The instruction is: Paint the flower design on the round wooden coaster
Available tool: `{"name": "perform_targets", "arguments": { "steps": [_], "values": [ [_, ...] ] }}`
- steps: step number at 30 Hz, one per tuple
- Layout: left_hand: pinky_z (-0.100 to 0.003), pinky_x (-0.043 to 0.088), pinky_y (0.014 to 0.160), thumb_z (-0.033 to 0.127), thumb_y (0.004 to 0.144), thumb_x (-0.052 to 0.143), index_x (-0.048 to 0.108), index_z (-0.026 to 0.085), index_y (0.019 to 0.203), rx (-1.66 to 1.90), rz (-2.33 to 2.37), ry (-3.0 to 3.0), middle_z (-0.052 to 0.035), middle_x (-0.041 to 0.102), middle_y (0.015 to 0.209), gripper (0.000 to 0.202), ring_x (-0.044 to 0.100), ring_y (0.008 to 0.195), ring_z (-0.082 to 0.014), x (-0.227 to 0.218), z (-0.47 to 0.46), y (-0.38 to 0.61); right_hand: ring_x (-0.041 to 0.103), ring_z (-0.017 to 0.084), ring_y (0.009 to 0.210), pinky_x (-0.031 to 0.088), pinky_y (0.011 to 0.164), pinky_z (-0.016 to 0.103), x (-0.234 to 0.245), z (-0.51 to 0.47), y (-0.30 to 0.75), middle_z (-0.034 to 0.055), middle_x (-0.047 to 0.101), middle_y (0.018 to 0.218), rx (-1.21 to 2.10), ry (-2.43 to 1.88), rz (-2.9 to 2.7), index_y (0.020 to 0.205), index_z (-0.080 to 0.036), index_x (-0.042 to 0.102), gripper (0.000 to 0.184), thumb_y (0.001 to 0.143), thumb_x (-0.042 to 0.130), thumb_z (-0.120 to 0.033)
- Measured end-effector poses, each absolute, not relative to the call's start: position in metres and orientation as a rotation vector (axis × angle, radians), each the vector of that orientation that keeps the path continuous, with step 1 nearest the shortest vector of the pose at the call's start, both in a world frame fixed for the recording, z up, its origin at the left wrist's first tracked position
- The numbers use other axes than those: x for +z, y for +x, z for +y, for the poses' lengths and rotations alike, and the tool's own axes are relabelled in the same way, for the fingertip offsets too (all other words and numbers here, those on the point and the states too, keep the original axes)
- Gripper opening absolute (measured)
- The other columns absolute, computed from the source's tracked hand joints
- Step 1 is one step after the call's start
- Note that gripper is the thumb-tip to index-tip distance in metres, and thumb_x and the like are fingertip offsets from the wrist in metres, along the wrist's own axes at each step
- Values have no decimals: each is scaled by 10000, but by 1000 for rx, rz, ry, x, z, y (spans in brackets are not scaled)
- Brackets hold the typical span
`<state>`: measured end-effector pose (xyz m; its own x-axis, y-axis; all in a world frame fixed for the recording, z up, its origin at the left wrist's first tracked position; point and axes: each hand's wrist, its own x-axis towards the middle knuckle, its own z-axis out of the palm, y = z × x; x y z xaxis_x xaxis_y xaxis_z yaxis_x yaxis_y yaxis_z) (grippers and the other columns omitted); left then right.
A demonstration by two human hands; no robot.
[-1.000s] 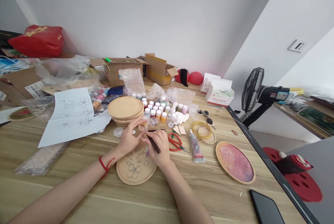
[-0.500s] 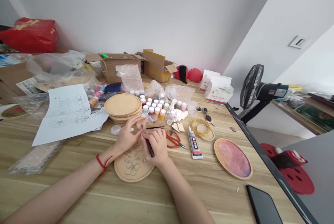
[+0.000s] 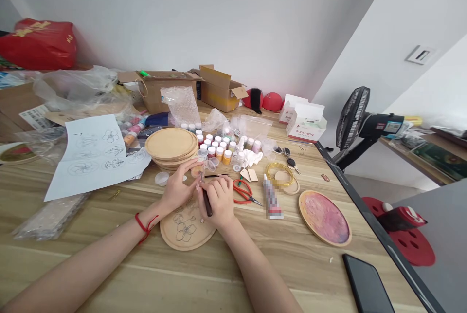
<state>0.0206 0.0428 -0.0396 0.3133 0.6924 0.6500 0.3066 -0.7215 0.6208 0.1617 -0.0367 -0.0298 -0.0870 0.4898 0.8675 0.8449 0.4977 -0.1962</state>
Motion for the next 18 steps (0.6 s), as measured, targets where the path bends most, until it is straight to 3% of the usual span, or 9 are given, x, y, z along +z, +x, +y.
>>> {"name": "perform_targets", "arguments": {
  "steps": [12, 18],
  "values": [
    [-430, 492, 1050, 245, 899, 593, 479, 225, 1335, 1354, 874, 2197, -91, 666, 1282, 451, 604, 1237, -236, -37, 41, 20, 623, 220, 863, 470, 808, 399, -30, -36, 162, 44, 718, 862, -368, -1082, -1733, 1031, -225, 603, 109, 923, 611, -213],
    [-425, 496, 1048, 272, 899, 615, 487, 234, 1321, 1353, 862, 2207, -76, 688, 1237, 442, 628, 1202, -231, -38, 41, 21, 587, 214, 783, 470, 776, 394, -29, -35, 162, 37, 669, 756, -446, -1135, -1705, 939, -220, 573, 55, 931, 560, -166]
  ]
}}
